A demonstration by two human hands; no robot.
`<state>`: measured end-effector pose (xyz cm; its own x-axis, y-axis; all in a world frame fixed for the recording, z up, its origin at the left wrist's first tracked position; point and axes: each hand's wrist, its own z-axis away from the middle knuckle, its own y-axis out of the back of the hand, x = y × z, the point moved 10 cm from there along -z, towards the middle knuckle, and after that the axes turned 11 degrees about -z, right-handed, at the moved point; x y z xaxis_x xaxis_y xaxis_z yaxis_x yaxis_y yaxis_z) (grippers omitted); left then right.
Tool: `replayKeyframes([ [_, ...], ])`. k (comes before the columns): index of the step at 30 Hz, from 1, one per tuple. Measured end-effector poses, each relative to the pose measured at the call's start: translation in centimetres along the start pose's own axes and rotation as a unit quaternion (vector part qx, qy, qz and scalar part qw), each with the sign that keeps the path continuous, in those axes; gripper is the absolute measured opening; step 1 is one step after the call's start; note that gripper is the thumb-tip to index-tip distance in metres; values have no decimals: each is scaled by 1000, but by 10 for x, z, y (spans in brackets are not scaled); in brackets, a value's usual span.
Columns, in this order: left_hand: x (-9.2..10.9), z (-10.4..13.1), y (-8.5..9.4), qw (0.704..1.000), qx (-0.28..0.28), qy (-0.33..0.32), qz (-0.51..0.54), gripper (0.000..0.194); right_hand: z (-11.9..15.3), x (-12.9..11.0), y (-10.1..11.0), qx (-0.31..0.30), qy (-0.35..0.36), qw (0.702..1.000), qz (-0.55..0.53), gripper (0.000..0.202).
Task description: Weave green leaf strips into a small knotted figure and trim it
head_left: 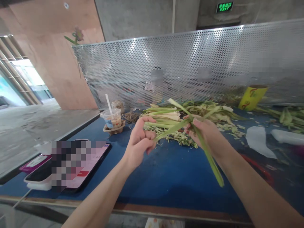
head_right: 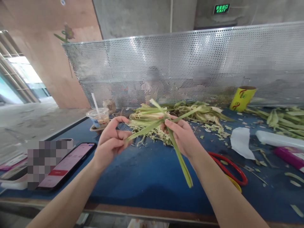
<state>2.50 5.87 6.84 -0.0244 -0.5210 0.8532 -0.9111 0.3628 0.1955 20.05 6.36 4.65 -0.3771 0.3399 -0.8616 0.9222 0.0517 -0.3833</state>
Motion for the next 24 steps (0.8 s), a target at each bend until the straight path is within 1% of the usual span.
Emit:
replayKeyframes([
  [2,-8,-2,1,1000,-5,22,-8,14,7,8,-16,-58,-31,998,23,11],
  [3,-12,-2,0,999,-9,37,-23,20,11,13,-25,-87,-43,995,30,10],
  [5,-18,-3,-9,997,-31,64,-39,38,18,21,-40,-141,-60,988,32,11],
  [7,-21,-2,-19,995,-50,85,-27,41,24,29,-50,-176,-77,981,30,12],
  [8,-21,-2,-21,995,-45,93,-14,40,27,32,-54,-186,-86,978,31,12],
  [10,-22,-3,-19,994,-15,106,13,42,30,37,-55,-188,-98,977,37,15],
  [13,-24,-4,-7,992,40,113,45,47,29,39,-52,-158,-99,981,60,18],
  [15,-23,-6,5,990,80,100,54,46,27,39,-49,-141,-97,982,76,19],
  [17,-20,-7,13,989,109,80,52,43,26,39,-49,-141,-93,982,84,23],
  [18,-19,-7,15,990,115,74,45,39,26,39,-51,-148,-88,981,88,25],
  [19,-19,-7,13,991,109,72,40,32,26,39,-52,-153,-79,981,91,27],
  [20,-20,-6,7,993,88,74,39,26,25,37,-52,-156,-67,981,93,29],
  [21,-21,-6,-2,994,56,79,43,26,25,36,-52,-153,-53,982,96,31],
  [23,-23,-3,-22,995,-15,92,47,44,23,34,-50,-143,-33,983,109,38],
  [24,-24,-1,-30,994,-42,96,40,50,23,33,-49,-135,-27,983,124,38],
])
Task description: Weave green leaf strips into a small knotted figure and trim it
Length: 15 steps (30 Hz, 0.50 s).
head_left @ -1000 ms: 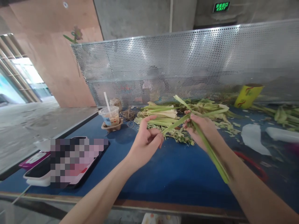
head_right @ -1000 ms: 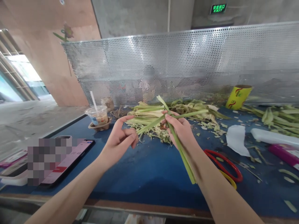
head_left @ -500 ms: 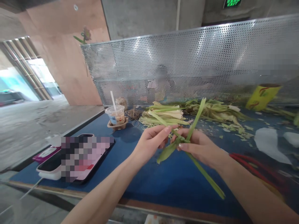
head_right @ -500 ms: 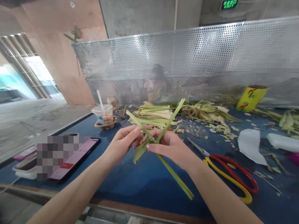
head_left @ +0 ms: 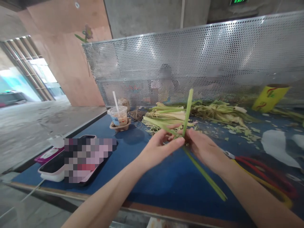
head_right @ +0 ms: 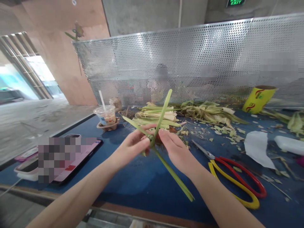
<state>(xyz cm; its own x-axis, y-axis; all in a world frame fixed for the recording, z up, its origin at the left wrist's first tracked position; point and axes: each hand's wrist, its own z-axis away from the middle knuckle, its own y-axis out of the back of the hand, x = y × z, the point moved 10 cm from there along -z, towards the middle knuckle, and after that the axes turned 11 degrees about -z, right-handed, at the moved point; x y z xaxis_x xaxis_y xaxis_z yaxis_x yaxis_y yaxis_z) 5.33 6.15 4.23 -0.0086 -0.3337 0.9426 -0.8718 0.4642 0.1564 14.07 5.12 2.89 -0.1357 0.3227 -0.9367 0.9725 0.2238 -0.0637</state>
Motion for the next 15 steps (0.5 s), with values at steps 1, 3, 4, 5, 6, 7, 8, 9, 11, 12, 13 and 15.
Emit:
replayKeyframes([
  [1,-2,1,-4,1000,-10,6,-18,53,0,-1,3,15,2,1000,18,36],
  [3,-5,2,-2,998,5,19,-63,53,-1,-6,12,58,25,997,50,27],
  [4,-7,2,0,996,17,26,-81,50,-1,-12,18,86,48,993,63,23],
  [5,-8,2,3,995,26,31,-95,45,0,-18,25,116,74,988,73,19],
  [6,-8,1,5,994,35,29,-104,40,1,-23,30,139,97,982,80,17],
  [7,-6,1,7,993,44,15,-107,35,2,-27,33,152,116,978,84,14],
  [8,-2,0,8,993,51,-7,-104,30,2,-29,33,151,125,977,85,12],
  [9,3,0,9,993,56,-31,-97,26,2,-30,32,145,127,978,79,10],
  [11,9,0,9,993,61,-64,-81,20,1,-28,28,126,116,984,50,9],
  [12,9,-1,8,993,60,-68,-77,17,0,-26,28,122,105,986,36,9],
  [13,8,-1,7,993,59,-62,-79,15,1,-24,29,128,93,987,23,11],
  [15,5,-1,7,992,63,-39,-100,14,3,-23,35,158,81,984,2,14],
])
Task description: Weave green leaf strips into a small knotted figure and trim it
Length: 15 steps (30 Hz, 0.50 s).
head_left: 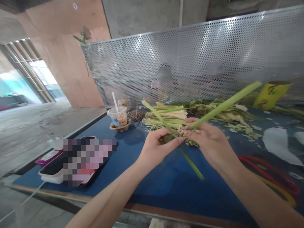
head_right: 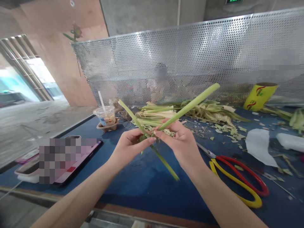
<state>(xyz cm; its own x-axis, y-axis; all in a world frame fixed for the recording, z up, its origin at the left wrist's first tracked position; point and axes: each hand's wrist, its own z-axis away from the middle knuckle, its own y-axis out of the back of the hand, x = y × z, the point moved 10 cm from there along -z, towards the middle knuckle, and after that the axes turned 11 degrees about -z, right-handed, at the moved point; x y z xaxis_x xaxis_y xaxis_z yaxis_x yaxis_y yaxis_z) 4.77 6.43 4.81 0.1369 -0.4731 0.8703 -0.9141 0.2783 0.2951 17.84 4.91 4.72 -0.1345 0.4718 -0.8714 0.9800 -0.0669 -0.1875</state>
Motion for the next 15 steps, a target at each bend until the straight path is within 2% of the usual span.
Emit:
replayKeyframes([
  [3,-5,1,2,999,11,28,-32,21,0,-6,11,36,33,999,-12,15],
  [8,-10,2,11,997,35,56,-33,34,0,-13,17,42,76,995,45,15],
  [11,-13,1,21,995,65,70,-12,35,-1,-13,5,-20,60,986,156,24],
  [13,-14,1,26,994,80,72,9,33,1,-12,-5,-75,46,974,211,38],
  [15,-15,0,27,994,81,74,28,27,4,-10,-14,-128,27,961,244,37],
])
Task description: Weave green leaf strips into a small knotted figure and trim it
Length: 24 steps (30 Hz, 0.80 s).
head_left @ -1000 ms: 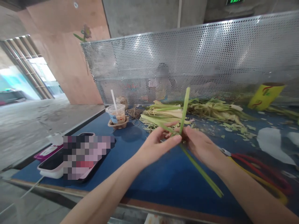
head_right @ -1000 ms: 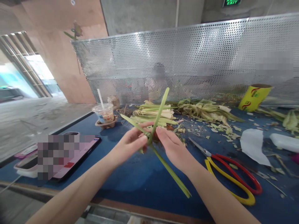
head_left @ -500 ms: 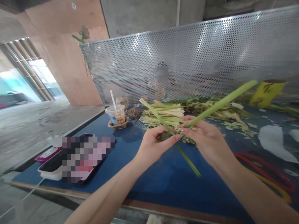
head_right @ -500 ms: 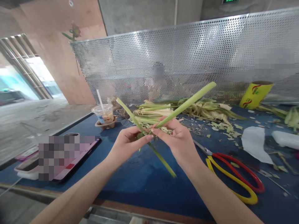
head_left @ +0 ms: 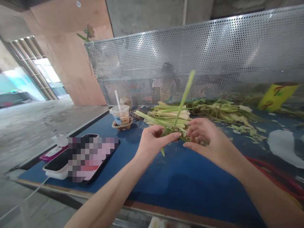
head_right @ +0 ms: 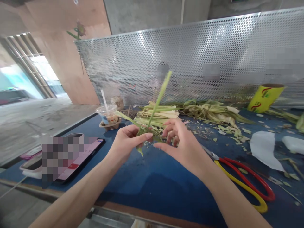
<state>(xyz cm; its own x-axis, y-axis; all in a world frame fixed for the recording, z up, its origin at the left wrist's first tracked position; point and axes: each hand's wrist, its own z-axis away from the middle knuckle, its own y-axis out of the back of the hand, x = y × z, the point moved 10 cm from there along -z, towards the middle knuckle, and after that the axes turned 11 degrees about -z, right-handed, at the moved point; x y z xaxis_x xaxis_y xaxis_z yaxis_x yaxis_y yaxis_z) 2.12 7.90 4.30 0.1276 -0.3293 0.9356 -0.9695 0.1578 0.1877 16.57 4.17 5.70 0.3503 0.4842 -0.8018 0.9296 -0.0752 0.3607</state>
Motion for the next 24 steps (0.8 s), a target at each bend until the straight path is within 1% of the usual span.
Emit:
replayKeyframes([
  [2,-2,0,-1,1000,-6,7,9,23,2,-1,-9,-54,-13,998,27,19],
  [3,-3,-1,-2,1000,-7,11,10,23,3,-1,-11,-71,-16,997,41,15],
  [5,-3,-1,-2,1000,-10,14,-2,26,4,-2,-9,-78,-17,995,56,19],
  [7,-1,-1,-1,1000,-12,10,-18,28,5,-1,-2,-68,-24,996,55,20],
  [11,1,-3,6,999,0,8,-40,27,7,-1,9,-68,-50,995,42,27],
  [13,-1,-3,7,999,-5,16,-46,28,8,1,12,-83,-78,992,50,28],
  [16,-4,-3,2,999,-24,20,-44,30,9,8,9,-118,-114,983,77,29],
  [17,-4,-2,-1,998,-35,21,-43,30,8,9,9,-116,-108,983,89,29],
  [18,-4,-1,-5,998,-48,23,-41,31,6,10,9,-107,-94,985,102,34],
  [20,-4,1,-13,996,-75,31,-31,37,2,10,9,-83,-55,988,118,53],
  [21,-3,2,-16,996,-85,35,-18,41,1,11,5,-85,-41,989,116,58],
  [22,-2,3,-17,995,-87,36,-5,44,1,13,0,-100,-35,988,108,60],
  [24,1,4,-15,997,-74,34,6,46,4,18,-13,-145,-45,985,81,57],
])
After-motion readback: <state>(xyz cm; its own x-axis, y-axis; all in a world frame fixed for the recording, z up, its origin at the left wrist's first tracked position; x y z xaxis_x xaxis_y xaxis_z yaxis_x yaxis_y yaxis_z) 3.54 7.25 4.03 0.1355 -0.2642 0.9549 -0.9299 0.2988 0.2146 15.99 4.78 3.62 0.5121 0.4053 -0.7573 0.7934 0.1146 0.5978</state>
